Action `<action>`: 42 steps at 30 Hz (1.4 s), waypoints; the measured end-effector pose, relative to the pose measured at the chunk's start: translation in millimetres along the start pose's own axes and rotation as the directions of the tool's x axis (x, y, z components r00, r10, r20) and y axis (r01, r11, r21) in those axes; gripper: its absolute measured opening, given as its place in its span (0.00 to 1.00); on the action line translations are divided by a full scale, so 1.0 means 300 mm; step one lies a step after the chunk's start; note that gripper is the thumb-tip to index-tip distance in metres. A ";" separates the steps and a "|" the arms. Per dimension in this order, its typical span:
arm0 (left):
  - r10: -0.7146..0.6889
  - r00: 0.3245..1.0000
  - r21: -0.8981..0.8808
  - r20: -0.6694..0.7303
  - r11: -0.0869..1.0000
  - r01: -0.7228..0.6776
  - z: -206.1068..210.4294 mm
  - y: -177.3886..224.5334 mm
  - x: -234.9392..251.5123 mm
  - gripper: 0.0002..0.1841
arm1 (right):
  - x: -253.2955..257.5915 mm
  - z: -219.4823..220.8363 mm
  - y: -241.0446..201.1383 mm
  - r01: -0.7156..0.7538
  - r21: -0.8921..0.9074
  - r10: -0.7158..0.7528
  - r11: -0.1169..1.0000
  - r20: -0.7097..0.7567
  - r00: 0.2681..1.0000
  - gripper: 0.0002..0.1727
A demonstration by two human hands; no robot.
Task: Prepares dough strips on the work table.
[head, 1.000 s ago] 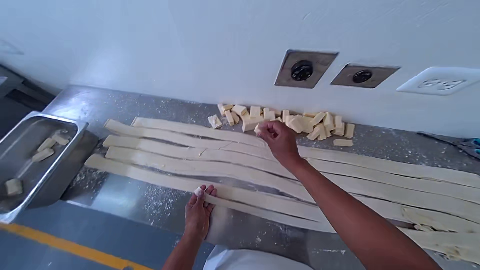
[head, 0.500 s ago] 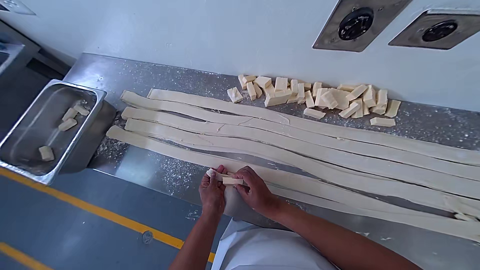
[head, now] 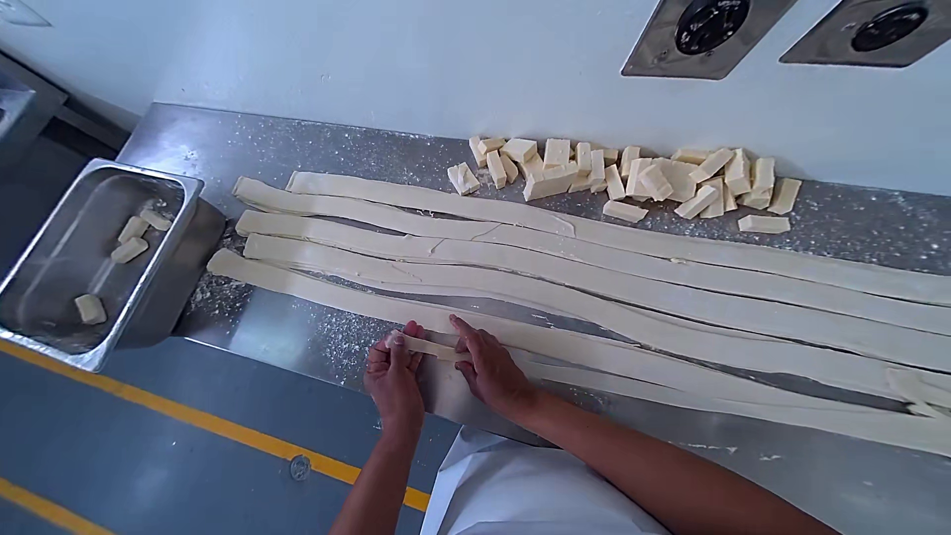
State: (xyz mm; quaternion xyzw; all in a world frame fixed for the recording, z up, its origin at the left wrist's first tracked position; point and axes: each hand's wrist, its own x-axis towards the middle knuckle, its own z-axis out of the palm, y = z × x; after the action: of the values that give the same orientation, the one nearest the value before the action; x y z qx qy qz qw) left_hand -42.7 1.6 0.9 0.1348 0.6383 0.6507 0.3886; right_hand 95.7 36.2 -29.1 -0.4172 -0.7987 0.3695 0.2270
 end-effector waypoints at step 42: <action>0.209 0.632 0.590 0.747 0.230 -0.774 -0.156 0.002 0.140 0.16 | -0.099 -0.342 0.033 -0.595 0.018 0.537 0.804 0.409 0.738 0.18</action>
State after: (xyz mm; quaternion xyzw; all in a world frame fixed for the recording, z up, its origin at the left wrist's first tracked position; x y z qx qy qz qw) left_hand -102.0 -3.9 -19.0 0.6913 0.6605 0.2382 0.1707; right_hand 185.8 56.5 25.6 -0.5416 -0.6324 0.5532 -0.0271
